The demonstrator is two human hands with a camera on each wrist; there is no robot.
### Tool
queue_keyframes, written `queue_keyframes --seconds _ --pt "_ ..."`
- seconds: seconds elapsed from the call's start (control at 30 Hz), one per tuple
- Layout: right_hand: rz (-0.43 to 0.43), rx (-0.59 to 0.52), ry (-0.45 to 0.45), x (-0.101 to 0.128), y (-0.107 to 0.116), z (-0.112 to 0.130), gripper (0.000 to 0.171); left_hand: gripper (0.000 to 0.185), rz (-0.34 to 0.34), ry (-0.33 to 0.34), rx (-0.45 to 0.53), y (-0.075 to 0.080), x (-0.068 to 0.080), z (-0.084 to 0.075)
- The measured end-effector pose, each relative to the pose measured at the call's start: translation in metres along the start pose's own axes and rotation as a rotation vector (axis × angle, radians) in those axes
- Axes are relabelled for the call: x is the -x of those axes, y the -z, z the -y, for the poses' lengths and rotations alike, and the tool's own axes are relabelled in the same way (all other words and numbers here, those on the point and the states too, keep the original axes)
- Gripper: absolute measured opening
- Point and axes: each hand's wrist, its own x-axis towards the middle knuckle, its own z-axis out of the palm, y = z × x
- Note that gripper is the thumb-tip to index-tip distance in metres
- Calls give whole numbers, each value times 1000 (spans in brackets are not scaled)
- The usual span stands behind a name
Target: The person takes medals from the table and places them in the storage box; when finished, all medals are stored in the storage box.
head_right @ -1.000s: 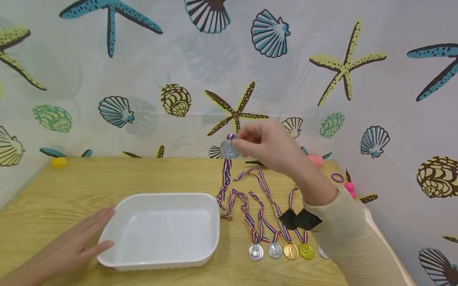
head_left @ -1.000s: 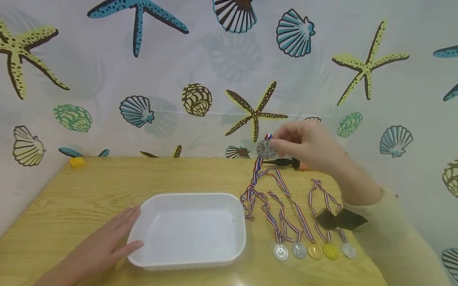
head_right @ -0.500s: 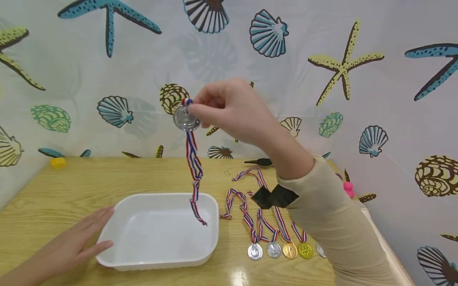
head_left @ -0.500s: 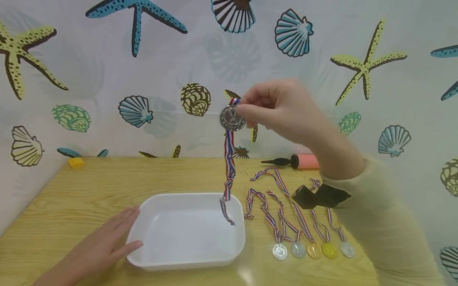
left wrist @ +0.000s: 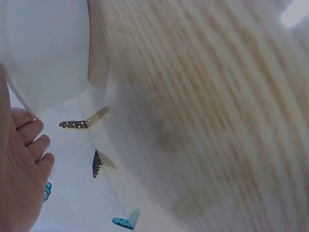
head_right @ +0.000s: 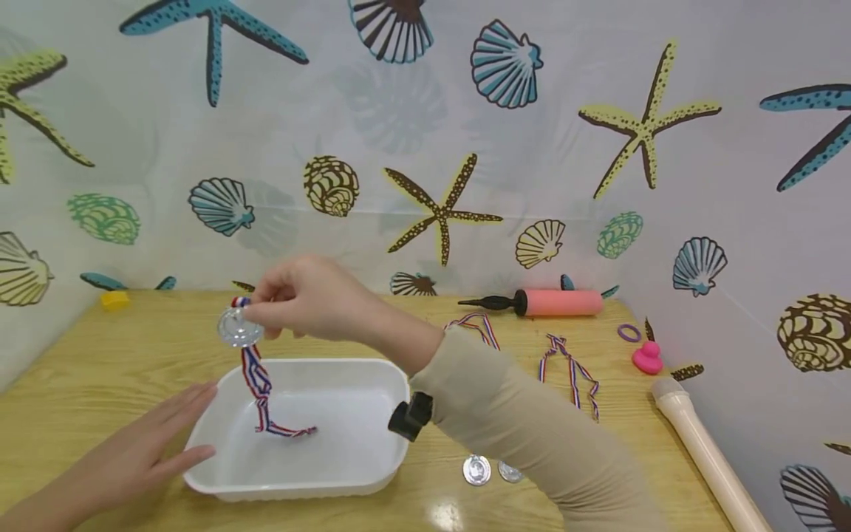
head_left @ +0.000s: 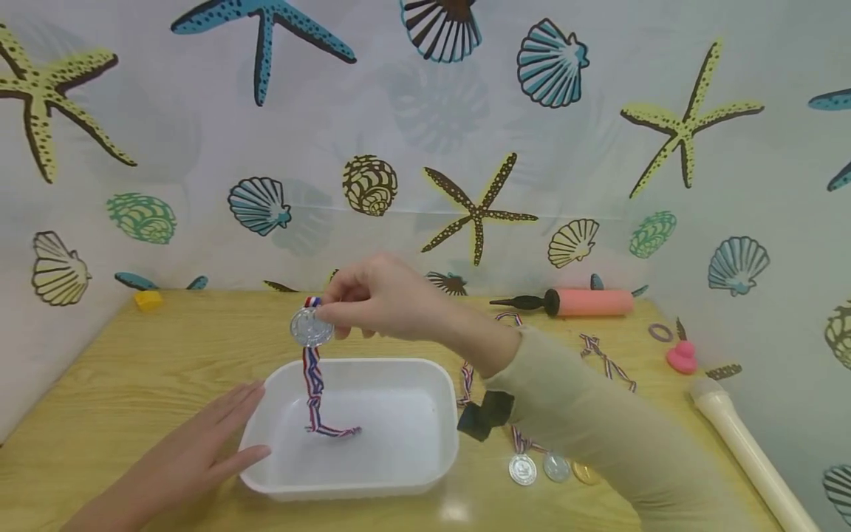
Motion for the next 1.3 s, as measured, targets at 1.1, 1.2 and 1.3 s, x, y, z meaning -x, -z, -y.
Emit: queue_keyframes --seconds 1.1,1.2,1.3 --pt "172 80 -294 -43 -109 -94 21 76 -42 -36 -11 2 4 -1" --pt "217 79 -333 -43 -119 -100 23 75 -38 -50 -18 1 4 -1" --pt "240 60 -354 -45 -124 -103 25 74 -43 -71 -24 1 4 -2"
